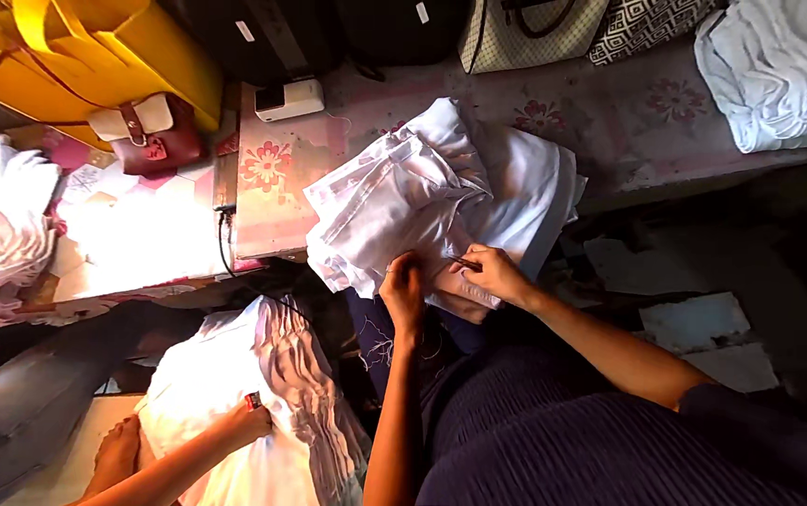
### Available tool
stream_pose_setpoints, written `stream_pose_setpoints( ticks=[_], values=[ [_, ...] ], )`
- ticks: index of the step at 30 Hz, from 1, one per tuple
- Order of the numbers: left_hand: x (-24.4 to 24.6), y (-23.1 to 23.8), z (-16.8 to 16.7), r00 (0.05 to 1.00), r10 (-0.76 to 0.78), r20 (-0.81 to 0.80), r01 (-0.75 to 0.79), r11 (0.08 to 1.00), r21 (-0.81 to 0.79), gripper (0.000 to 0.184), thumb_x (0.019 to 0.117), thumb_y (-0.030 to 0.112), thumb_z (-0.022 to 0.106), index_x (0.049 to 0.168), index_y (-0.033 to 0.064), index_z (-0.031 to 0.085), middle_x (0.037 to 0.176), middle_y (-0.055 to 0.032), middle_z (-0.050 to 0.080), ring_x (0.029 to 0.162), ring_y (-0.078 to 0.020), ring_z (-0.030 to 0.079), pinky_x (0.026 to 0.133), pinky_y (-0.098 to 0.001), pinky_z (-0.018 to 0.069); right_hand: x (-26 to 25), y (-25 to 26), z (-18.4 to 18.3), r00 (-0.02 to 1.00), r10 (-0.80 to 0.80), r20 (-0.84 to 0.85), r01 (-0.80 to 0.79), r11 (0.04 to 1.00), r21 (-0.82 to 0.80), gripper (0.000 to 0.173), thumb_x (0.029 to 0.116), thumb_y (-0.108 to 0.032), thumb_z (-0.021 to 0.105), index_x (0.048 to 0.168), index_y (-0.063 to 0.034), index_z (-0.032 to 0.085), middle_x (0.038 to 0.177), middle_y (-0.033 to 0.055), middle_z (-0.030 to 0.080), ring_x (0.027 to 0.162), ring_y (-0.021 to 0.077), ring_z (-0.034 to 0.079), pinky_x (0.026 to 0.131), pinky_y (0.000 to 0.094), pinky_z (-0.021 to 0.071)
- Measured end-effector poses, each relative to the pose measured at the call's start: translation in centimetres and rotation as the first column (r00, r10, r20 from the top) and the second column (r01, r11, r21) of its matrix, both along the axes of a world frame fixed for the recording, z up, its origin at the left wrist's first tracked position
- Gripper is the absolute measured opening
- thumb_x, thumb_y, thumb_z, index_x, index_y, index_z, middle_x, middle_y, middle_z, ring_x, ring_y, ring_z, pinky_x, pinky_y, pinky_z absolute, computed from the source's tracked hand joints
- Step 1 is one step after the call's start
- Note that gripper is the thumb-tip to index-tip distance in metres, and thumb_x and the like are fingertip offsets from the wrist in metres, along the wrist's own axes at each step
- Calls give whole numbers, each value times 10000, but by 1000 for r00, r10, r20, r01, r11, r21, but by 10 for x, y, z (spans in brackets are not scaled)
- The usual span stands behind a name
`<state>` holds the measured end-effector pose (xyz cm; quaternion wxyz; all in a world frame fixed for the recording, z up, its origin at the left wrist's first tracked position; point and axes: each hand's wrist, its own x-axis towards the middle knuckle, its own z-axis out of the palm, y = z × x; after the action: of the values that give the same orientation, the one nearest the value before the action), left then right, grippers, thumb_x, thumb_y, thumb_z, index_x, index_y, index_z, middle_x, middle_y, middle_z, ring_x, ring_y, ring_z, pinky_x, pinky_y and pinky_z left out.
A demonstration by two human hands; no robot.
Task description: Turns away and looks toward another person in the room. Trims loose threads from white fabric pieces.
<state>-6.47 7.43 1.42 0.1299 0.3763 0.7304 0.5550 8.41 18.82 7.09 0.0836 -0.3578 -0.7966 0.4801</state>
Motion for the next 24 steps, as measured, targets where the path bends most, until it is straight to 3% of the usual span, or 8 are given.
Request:
stream_pose_setpoints(
  ticks=[2,5,9,13,17,20,22,24],
  values=[
    [5,-2,10,1000,-23,20,22,998,53,189,929,-36,607,1082,-114,687,968,-187,728,827,-168,731,797,-318,616,9,9,-2,991,-129,-46,129,992,7,171,954,-58,651,1074,-18,766,1012,148,682,876,224,652,830,403,549],
    [17,7,21,996,-35,-86,46,991,124,195,889,-45,655,1069,-103,701,1000,-195,707,839,-182,717,790,-321,614,-1,25,-7,959,-273,-79,270,962,-49,226,954,-181,731,1098,-6,730,966,139,688,821,225,646,782,448,546],
    [17,32,13,966,-45,-255,60,997,52,257,885,59,760,1116,-49,724,1129,-234,651,1002,-290,669,877,-392,571,-25,26,-5,962,-269,-46,247,929,-276,187,949,-120,734,944,45,647,780,83,574,680,131,514,650,330,465],
    [5,34,3,968,-61,-243,107,978,181,60,862,-21,747,918,-15,771,987,-164,703,952,-211,690,867,-328,572,-21,26,-7,937,-325,-131,215,829,-516,57,970,-77,688,962,-26,664,691,-34,543,499,3,392,462,167,335],
    [7,5,14,916,-388,-104,390,921,3,96,928,-3,658,961,-49,735,950,-138,698,874,-173,689,825,-328,586,-10,27,-2,915,-361,-182,162,739,-654,47,999,-76,644,1027,-43,661,577,-69,481,420,-15,342,407,146,306],
    [17,-18,35,764,-644,44,643,752,-148,137,958,34,622,964,-53,727,943,-152,698,855,-176,687,809,-299,571,-7,28,4,910,-362,-202,116,690,-715,55,1010,-55,611,1042,-45,654,551,-76,471,409,-17,344,408,143,319],
    [24,-22,47,819,-573,16,569,811,-137,139,957,48,632,962,-56,723,920,-152,711,829,-177,699,780,-300,581,-8,26,4,910,-357,-211,103,687,-720,48,998,-33,616,1025,-45,654,540,-79,461,407,-18,345,406,143,318],
    [25,-13,50,947,-319,-38,318,948,-25,170,942,69,684,1025,-78,706,940,-167,708,795,-180,698,740,-317,597,-10,23,5,912,-353,-208,109,698,-707,86,979,-10,632,1054,-31,669,601,-65,522,426,-21,355,411,140,319]
  ],
)
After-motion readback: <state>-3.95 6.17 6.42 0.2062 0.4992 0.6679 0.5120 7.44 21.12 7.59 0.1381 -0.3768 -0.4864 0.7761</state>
